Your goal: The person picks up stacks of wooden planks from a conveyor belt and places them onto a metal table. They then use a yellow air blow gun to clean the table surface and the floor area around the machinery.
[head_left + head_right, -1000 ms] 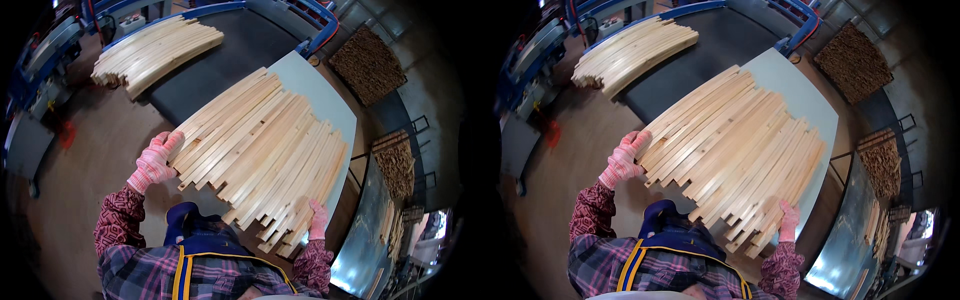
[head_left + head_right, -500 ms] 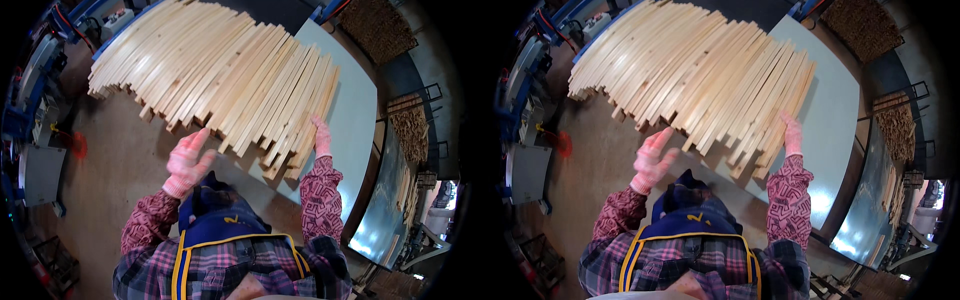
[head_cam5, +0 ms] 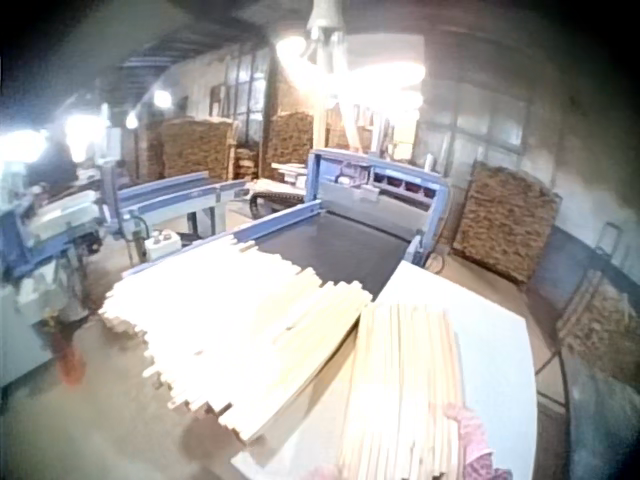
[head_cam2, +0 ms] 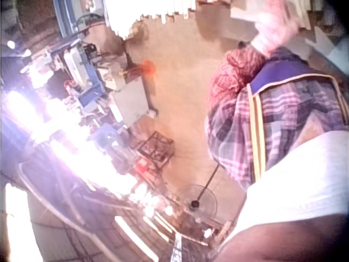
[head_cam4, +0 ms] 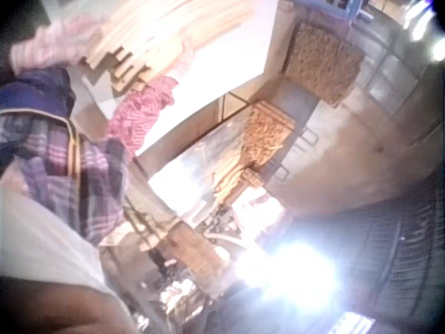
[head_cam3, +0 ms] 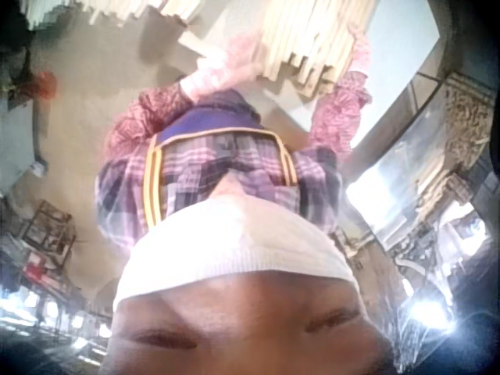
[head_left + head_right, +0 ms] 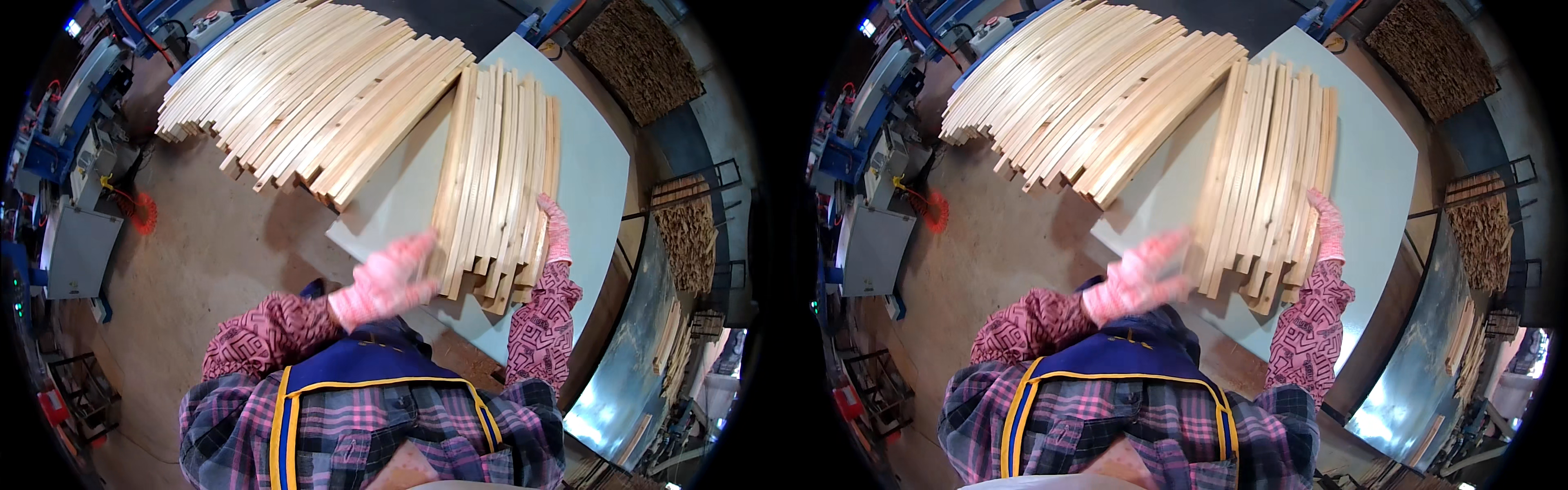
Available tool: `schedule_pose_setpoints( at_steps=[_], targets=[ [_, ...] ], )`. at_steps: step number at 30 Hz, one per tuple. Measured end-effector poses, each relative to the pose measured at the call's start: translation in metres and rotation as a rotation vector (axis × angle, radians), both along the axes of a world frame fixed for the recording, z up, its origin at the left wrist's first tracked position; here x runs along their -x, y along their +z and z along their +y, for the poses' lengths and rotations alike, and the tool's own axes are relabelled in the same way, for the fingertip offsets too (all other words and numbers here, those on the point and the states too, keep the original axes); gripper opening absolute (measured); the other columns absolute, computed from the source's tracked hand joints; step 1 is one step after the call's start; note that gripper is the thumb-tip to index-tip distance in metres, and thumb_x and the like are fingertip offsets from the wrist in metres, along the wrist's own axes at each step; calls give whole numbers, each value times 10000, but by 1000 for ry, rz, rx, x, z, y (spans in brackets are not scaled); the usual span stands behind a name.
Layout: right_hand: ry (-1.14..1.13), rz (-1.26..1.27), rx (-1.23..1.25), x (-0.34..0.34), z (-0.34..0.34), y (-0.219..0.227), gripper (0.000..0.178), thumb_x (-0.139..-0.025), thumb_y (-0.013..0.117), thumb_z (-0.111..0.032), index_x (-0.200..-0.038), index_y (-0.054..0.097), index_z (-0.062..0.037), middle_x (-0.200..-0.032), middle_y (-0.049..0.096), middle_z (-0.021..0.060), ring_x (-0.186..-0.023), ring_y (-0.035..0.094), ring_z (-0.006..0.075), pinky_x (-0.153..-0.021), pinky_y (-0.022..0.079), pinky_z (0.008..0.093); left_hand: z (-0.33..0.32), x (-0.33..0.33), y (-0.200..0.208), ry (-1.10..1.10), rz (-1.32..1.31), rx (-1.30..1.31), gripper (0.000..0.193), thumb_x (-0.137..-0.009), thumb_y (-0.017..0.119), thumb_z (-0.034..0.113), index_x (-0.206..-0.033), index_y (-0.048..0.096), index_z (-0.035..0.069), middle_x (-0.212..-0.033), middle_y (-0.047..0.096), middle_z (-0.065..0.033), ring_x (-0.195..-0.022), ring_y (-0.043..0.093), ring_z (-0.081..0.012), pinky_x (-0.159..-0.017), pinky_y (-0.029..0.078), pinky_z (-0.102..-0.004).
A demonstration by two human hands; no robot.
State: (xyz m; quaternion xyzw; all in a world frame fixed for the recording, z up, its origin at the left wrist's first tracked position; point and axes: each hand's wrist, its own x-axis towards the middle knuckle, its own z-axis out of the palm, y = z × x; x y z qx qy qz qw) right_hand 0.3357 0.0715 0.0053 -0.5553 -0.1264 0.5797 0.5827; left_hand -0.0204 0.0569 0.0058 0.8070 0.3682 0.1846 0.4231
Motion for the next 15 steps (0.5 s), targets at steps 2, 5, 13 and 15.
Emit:
schedule_pose_setpoints(
  at_steps=[2, 5, 13, 15],
  targets=[
    [-58, -39, -43, 4, -4, 0, 426, -851, 672, -258, -1161, 580, 19, -1002, 666, 164, -886, 661, 244, -810, 545, 338, 40, -31, -35, 138, -13, -232, 789, -807, 713, 308, -1445, 326, 50, -1371, 450, -232, -1267, 451, -369, -1043, 382, -399],
    [-93, -31, -89, -9, -9, -24, 429, -859, 672, -269, -1162, 590, 24, -1012, 664, 137, -861, 663, 228, -786, 542, 311, 82, -77, -18, 249, 41, 47, 860, -782, 707, 349, -1459, 278, 36, -1411, 401, -241, -1307, 401, -362, -1078, 342, -378],
    [-94, -884, 180, -18, -85, -34, 712, -856, 612, -533, -1239, 552, 64, -1236, 574, 185, -1152, 544, 271, -1006, 395, 364, 71, -97, -32, -75, 248, 60, 998, -803, 595, 552, -1482, 138, -18, -1460, 323, -269, -1366, 314, -369, -1132, 265, -342],
    [14, -1223, 439, -38, -99, -42, 785, -857, 560, -608, -1280, 525, 52, -1312, 518, 222, -1213, 499, 314, -1045, 351, 390, 73, -88, -23, -213, 311, -39, 913, -858, 513, 578, -1465, 192, -23, -1461, 344, -233, -1375, 307, -353, -1141, 252, -345]
  ],
)
